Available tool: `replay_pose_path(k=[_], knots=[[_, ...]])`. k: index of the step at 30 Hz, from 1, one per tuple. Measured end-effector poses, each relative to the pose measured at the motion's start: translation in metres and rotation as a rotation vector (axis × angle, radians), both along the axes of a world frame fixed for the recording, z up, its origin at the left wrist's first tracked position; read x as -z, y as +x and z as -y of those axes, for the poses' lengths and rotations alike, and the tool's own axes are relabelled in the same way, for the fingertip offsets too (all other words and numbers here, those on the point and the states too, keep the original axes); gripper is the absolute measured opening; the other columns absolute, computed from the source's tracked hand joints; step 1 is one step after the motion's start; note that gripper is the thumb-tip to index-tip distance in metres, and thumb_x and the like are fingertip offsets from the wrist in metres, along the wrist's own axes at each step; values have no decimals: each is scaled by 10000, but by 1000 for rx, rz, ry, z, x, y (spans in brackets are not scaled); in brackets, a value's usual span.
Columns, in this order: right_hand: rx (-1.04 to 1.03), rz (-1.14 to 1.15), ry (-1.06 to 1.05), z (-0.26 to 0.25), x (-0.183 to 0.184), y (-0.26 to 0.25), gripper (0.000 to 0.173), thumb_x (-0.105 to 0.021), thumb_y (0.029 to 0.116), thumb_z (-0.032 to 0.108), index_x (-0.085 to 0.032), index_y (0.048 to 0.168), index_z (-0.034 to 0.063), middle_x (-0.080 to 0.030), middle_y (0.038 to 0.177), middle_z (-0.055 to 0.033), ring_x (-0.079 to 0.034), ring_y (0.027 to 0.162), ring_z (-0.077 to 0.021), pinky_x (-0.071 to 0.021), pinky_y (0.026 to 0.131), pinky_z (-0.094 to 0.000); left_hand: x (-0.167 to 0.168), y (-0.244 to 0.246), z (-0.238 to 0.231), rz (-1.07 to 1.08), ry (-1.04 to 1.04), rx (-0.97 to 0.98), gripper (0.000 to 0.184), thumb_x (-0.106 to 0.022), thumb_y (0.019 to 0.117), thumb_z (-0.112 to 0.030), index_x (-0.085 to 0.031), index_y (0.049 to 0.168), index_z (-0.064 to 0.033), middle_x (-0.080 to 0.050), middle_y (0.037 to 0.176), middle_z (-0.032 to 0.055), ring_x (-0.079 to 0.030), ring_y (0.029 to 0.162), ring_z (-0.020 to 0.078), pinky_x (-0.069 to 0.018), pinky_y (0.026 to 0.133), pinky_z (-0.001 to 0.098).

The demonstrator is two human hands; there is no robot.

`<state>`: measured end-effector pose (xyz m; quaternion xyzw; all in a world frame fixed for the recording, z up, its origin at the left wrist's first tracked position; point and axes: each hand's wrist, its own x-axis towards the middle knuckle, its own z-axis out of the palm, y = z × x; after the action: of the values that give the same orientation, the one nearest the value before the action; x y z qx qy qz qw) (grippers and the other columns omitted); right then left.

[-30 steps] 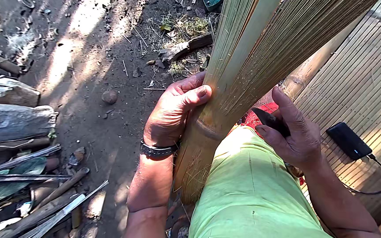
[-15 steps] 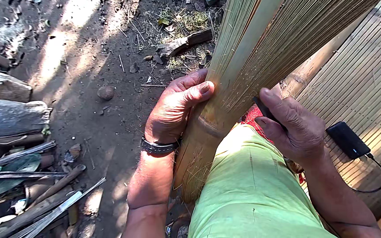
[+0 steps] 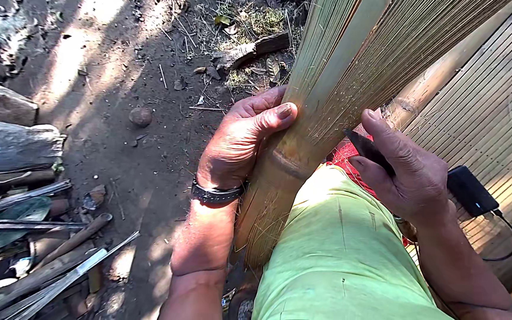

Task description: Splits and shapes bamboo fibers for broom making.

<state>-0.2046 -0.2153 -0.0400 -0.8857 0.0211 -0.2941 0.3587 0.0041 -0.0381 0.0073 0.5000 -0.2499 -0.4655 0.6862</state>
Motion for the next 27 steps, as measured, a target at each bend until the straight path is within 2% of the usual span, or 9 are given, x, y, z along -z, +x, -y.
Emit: replay_pose_path(k=[3, 8, 13, 15, 17, 19, 22, 25, 27], knots=[[-4, -7, -3, -1, 1, 1, 588, -655, 1007, 227, -465, 1564, 224, -607, 938, -66, -587, 706, -118, -514, 568, -279, -2, -3, 0, 13, 19, -25, 300, -563, 1028, -110, -624, 1296, 12, -729, 1057, 109, -726, 912, 144, -630, 827, 306], [-5, -16, -6, -2, -1, 2, 557, -639, 1013, 213, -492, 1550, 250, -541, 854, -43, -517, 640, -118, -436, 507, -269, -5, -6, 0, 25, 22, -34, 283, -537, 1036, -76, -619, 1289, 21, -727, 1047, 110, -726, 905, 147, -632, 820, 307], [12, -39, -91, -2, -4, 1, 505, -626, 1016, 203, -547, 1510, 269, -548, 866, -57, -510, 625, -140, -400, 479, -287, -4, -8, 1, 40, 30, -42, 279, -546, 1032, -68, -624, 1284, 22, -727, 1056, 112, -726, 906, 151, -631, 821, 307], [-101, -32, -99, -7, -4, -8, 496, -639, 1000, 192, -569, 1487, 258, -581, 866, -64, -528, 612, -153, -410, 466, -300, -3, -7, 1, 44, 34, -45, 274, -551, 1031, -73, -626, 1276, 22, -727, 1053, 111, -726, 904, 151, -630, 821, 305], [-307, -38, -42, -17, 0, -23, 468, -651, 1004, 206, -588, 1453, 322, -619, 839, -46, -546, 604, -138, -432, 474, -287, -2, -5, 0, 47, 46, -43, 269, -546, 1035, -83, -621, 1273, 17, -725, 1050, 107, -724, 903, 145, -629, 818, 302], [-441, -57, 7, -25, 5, -34, 484, -631, 1021, 207, -553, 1475, 358, -598, 801, -52, -525, 577, -149, -408, 458, -295, -1, -4, -1, 50, 42, -51, 280, -537, 1037, -78, -616, 1285, 25, -726, 1053, 114, -726, 902, 150, -630, 818, 308], [-311, -36, 60, -21, 8, -31, 421, -622, 1021, 203, -606, 1432, 295, -621, 831, -30, -559, 613, -109, -454, 495, -266, 0, -3, -2, 74, 42, -58, 278, -529, 1042, -84, -624, 1283, 15, -730, 1051, 103, -726, 907, 143, -629, 823, 299], [-99, -23, 40, -9, 6, -15, 520, -603, 1029, 238, -493, 1537, 221, -583, 849, -25, -554, 623, -100, -481, 493, -271, -1, -6, -1, 65, 25, -58, 271, -536, 1040, -78, -626, 1276, 20, -728, 1045, 109, -725, 903, 150, -629, 820, 304], [-51, -7, 39, -5, 6, -7, 582, -617, 1026, 241, -433, 1578, 217, -580, 876, -44, -556, 642, -109, -489, 511, -278, -3, -8, 0, 67, 25, -41, 261, -543, 1036, -81, -624, 1264, 15, -726, 1041, 106, -725, 901, 151, -630, 820, 306]])
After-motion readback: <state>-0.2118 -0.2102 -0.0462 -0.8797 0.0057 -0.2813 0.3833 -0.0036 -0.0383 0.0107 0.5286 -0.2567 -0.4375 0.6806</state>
